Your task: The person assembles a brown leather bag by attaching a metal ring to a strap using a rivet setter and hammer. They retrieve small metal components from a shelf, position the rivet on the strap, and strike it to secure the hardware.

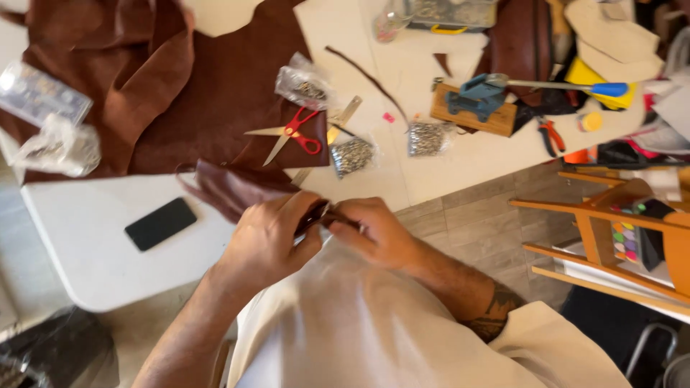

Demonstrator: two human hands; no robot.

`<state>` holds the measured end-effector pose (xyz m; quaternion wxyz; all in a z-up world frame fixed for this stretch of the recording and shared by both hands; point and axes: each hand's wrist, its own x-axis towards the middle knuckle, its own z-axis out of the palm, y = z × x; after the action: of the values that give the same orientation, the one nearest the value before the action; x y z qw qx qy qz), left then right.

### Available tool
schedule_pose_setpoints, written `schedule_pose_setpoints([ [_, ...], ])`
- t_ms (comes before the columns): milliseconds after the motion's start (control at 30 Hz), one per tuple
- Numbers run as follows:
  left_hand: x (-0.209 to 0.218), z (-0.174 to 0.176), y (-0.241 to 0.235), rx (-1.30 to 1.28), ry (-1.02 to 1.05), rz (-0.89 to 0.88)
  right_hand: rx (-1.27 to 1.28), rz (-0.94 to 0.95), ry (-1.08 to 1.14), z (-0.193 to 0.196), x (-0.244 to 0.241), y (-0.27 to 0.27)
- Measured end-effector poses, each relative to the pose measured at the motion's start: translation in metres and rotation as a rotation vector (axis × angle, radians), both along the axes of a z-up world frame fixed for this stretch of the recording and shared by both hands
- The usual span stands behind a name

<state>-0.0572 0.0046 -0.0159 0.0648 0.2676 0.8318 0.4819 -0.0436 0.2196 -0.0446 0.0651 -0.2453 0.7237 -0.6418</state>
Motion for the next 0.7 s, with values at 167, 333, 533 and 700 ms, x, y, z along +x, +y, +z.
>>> schedule_pose_setpoints([
  [167, 0.008, -0.004, -0.006, -0.256, -0.072, -0.059, 0.341, 0.026, 0.104, -0.002, 0.013, -0.003],
  [333, 0.015, -0.026, -0.019, -0.261, -0.146, -0.130, 0.283, 0.044, 0.180, -0.005, 0.026, -0.016],
  [533, 0.019, -0.037, -0.024, -0.128, -0.166, -0.200, 0.384, 0.076, 0.071, -0.017, 0.035, -0.020],
  [700, 0.005, -0.035, -0.031, 0.004, -0.168, -0.262, 0.433, 0.051, -0.030, -0.024, 0.033, -0.024],
])
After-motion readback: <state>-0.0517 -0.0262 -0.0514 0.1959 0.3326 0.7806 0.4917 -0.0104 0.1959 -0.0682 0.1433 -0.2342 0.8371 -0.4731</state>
